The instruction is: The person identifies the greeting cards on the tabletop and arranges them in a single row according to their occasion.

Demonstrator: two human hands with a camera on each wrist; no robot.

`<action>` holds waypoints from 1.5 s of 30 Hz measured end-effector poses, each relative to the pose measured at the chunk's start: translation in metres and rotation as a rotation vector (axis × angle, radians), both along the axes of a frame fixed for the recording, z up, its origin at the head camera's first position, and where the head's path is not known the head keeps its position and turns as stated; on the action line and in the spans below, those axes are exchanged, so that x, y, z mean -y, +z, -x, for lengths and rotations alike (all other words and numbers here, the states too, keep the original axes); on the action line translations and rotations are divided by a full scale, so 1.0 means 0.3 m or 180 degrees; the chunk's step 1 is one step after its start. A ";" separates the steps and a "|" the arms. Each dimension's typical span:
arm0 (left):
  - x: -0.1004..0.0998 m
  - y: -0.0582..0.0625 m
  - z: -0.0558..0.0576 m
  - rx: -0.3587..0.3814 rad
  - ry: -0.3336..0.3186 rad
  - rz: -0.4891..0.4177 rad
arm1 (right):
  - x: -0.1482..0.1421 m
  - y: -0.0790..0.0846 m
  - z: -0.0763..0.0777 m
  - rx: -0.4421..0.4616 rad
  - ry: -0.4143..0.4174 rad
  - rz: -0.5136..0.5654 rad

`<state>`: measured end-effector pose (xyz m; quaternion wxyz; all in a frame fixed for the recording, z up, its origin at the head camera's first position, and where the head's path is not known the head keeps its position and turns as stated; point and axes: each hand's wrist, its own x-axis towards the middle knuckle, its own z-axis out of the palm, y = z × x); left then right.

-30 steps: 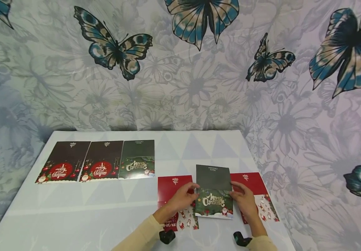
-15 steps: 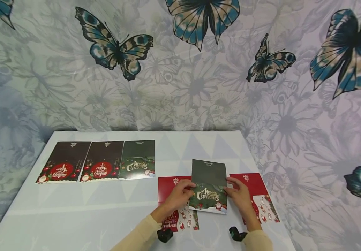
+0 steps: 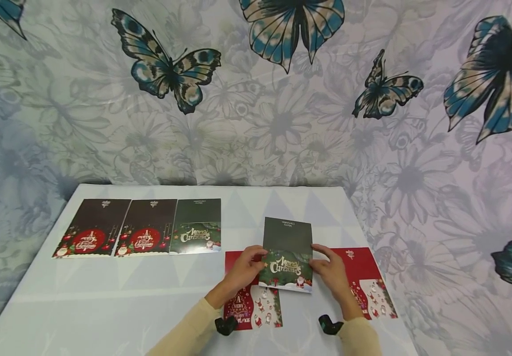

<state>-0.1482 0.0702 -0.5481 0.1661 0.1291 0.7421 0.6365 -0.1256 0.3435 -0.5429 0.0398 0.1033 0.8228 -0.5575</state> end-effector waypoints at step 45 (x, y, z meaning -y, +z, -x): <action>0.156 -0.014 0.075 0.0611 0.0565 -0.0267 | 0.161 0.019 0.209 -0.0369 0.0561 -0.0337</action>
